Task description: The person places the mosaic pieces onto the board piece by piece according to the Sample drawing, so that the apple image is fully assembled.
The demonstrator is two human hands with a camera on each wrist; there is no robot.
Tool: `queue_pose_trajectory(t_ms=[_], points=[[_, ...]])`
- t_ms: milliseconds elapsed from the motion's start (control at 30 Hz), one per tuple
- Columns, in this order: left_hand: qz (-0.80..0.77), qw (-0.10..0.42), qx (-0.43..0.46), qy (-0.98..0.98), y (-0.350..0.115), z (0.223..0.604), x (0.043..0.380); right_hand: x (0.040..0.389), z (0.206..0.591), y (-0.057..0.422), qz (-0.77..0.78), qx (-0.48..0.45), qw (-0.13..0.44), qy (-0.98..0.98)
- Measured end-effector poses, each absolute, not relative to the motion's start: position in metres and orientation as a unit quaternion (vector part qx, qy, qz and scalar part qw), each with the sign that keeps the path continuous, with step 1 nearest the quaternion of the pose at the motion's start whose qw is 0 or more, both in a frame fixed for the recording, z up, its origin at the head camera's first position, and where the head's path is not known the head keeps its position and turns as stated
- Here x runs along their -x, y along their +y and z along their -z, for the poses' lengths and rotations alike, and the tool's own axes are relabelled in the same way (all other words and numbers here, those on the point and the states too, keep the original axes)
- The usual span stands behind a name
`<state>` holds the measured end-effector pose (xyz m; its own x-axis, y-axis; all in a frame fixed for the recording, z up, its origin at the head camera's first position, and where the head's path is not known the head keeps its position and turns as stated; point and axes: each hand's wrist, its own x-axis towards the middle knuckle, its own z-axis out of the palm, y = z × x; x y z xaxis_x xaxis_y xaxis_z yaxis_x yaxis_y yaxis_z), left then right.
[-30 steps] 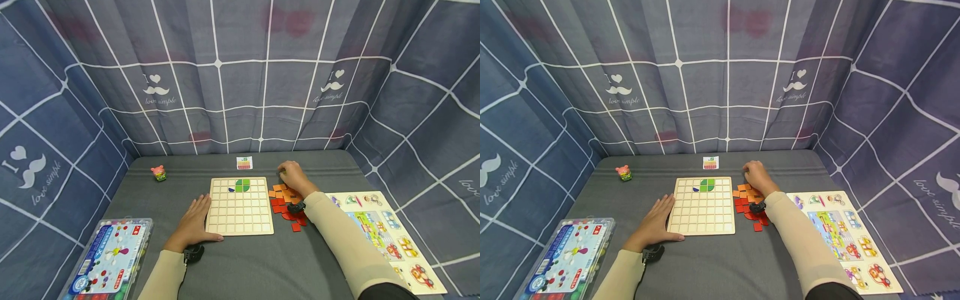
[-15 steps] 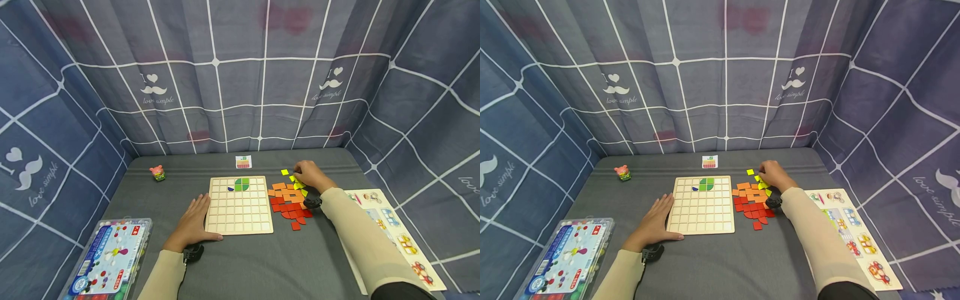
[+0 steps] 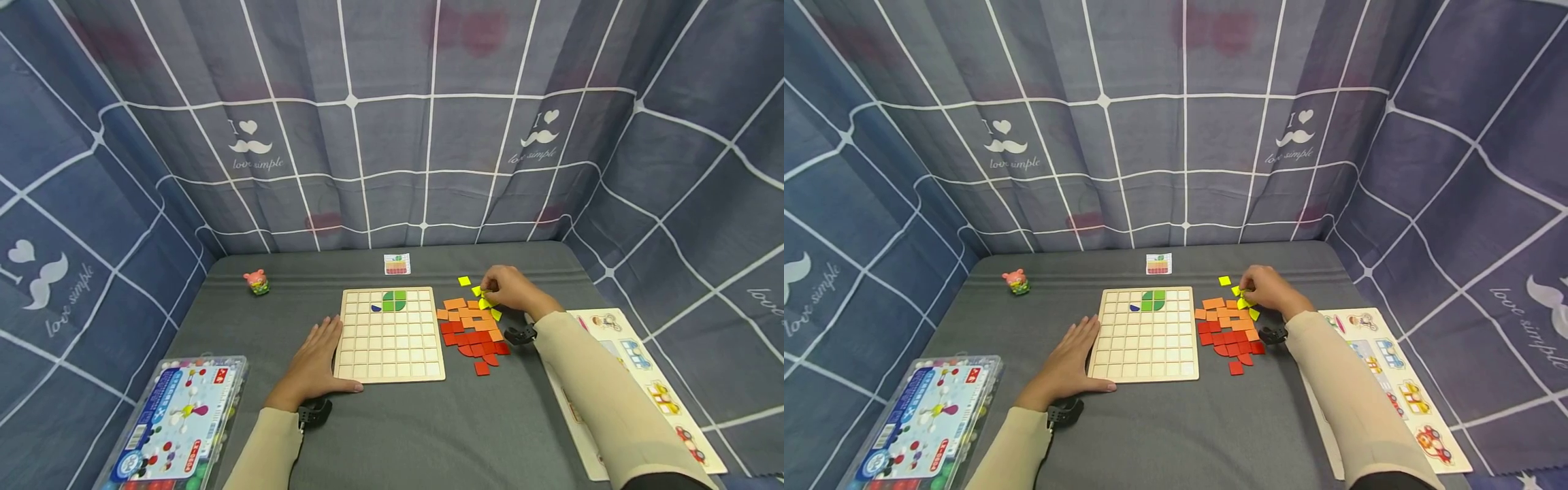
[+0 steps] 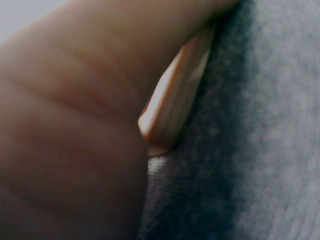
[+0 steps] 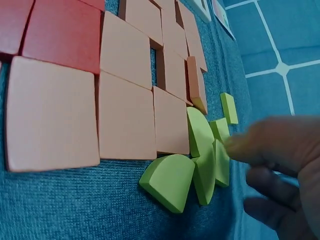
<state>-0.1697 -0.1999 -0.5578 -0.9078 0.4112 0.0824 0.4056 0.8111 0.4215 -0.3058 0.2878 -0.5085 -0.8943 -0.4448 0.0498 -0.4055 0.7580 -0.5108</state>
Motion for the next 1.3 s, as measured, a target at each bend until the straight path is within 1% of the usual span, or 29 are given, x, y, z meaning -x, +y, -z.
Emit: queue_pose_trajectory(t_ms=[133,233,333,833,1167,1300], points=[[-0.216,0.005,-0.214,0.953,-0.200,0.558,0.170,0.303,0.506,0.285,0.278,0.272,0.065,0.919],[-0.216,0.008,-0.213,0.953,-0.200,0.558,0.170,0.301,0.504,0.283,0.281,0.284,0.083,0.913],[-0.216,0.010,-0.213,0.953,-0.200,0.557,0.170,0.299,0.504,0.282,0.281,0.290,0.088,0.910],[-0.218,0.004,-0.213,0.952,-0.200,0.558,0.170,0.301,0.513,0.281,0.234,0.304,0.063,0.921],[-0.214,0.014,-0.207,0.955,-0.199,0.557,0.169,0.299,0.516,0.282,0.236,0.304,0.050,0.922],[-0.216,0.010,-0.207,0.954,-0.199,0.558,0.169,0.299,0.516,0.282,0.242,0.299,0.046,0.922]])
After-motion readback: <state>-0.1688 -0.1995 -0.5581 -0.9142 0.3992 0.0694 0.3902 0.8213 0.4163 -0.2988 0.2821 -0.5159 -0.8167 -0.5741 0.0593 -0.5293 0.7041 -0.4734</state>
